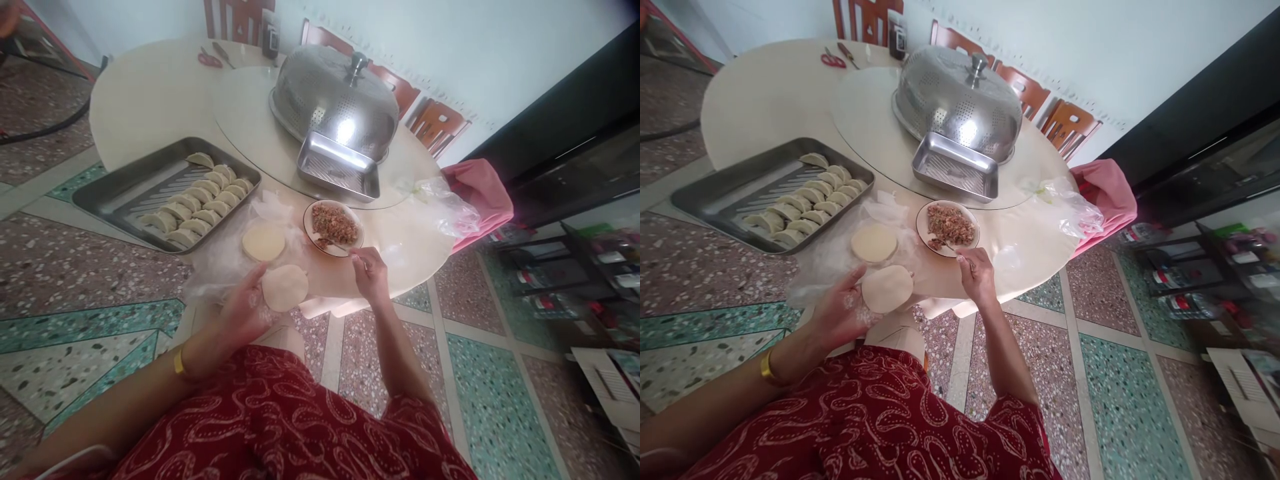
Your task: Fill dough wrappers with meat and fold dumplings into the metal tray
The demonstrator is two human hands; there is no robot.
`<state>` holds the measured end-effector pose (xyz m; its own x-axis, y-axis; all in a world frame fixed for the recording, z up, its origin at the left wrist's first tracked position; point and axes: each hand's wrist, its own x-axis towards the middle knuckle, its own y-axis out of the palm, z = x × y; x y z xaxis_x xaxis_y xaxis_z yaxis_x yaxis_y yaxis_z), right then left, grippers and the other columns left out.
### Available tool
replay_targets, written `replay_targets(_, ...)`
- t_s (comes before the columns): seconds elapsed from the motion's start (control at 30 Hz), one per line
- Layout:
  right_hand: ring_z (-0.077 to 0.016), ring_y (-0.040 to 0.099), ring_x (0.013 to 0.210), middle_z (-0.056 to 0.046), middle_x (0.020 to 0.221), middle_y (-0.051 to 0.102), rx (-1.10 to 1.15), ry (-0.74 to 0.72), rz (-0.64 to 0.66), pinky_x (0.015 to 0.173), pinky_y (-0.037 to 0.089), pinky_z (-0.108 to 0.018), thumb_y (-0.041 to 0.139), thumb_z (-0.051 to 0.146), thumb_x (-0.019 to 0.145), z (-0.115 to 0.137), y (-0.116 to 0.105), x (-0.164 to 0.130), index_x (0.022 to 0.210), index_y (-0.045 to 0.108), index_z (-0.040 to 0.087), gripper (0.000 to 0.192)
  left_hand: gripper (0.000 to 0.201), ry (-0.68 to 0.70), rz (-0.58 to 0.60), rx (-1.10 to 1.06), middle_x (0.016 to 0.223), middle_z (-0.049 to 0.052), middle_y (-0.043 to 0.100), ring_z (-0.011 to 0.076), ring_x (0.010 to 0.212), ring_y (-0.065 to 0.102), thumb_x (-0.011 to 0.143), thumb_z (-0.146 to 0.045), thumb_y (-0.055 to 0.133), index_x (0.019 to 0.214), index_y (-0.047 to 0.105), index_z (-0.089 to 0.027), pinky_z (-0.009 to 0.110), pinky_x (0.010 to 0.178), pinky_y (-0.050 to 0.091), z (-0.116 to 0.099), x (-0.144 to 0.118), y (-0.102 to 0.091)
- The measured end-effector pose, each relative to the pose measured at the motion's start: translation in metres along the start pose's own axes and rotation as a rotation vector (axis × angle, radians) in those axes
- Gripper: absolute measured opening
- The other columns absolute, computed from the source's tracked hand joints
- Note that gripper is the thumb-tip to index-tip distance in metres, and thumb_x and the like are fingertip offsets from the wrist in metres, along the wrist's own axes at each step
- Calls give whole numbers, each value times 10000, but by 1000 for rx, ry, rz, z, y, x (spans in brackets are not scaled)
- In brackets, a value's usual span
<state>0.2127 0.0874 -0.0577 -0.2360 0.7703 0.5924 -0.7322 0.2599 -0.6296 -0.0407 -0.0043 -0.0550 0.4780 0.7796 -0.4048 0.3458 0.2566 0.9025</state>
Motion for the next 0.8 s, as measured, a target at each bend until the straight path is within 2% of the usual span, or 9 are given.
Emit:
replay_targets(0.13, -221, 673, 824, -61, 850, 753, 30, 13, 1, 765, 559, -410, 478, 492, 949, -2, -7, 0, 871, 700, 251, 337, 520, 25, -96, 30, 1082, 199, 730, 310, 1026, 704, 974, -411, 442, 1307, 575, -34, 415, 934, 547, 1, 1, 3)
replay_targets(0.27, -224, 682, 848, -68, 880, 748, 42, 139, -66, 775, 555, -401, 478, 490, 945, -4, -7, -6, 901, 684, 242, 325, 515, 32, -95, 49, 1064, 200, 735, 310, 994, 712, 966, -388, 451, 1327, 561, -37, 411, 906, 561, 2, 1, 11)
replay_targets(0.43, -212, 699, 718, -50, 733, 731, 104, 357, -141, 678, 537, -351, 440, 471, 947, -3, 10, -13, 903, 673, 207, 355, 539, 34, -89, 49, 1018, 203, 742, 309, 936, 724, 972, -397, 447, 1344, 536, -17, 410, 880, 566, 3, 4, 15)
replay_targets(0.53, -195, 686, 628, -36, 664, 722, 187, 461, -180, 598, 515, -317, 448, 446, 929, 0, 24, -11, 881, 671, 188, 344, 567, 36, -128, 56, 1016, 201, 741, 307, 927, 725, 983, -418, 426, 1380, 496, -19, 420, 890, 556, 3, 5, 19)
replay_targets(0.63, -180, 669, 607, -38, 653, 725, 286, 534, -224, 592, 509, -306, 483, 432, 901, 4, 34, -7, 867, 677, 175, 325, 559, 37, -159, 41, 1024, 187, 741, 287, 937, 723, 997, -417, 396, 1391, 482, -29, 406, 920, 543, 0, 6, 23)
replay_targets(0.8, -144, 601, 531, -34, 613, 703, 483, 604, -300, 527, 474, -280, 536, 459, 858, 8, 40, -4, 830, 654, 167, 317, 548, 43, -137, -34, 1045, 156, 739, 254, 979, 712, 995, -412, 402, 1397, 473, -47, 373, 965, 521, -14, 20, 31)
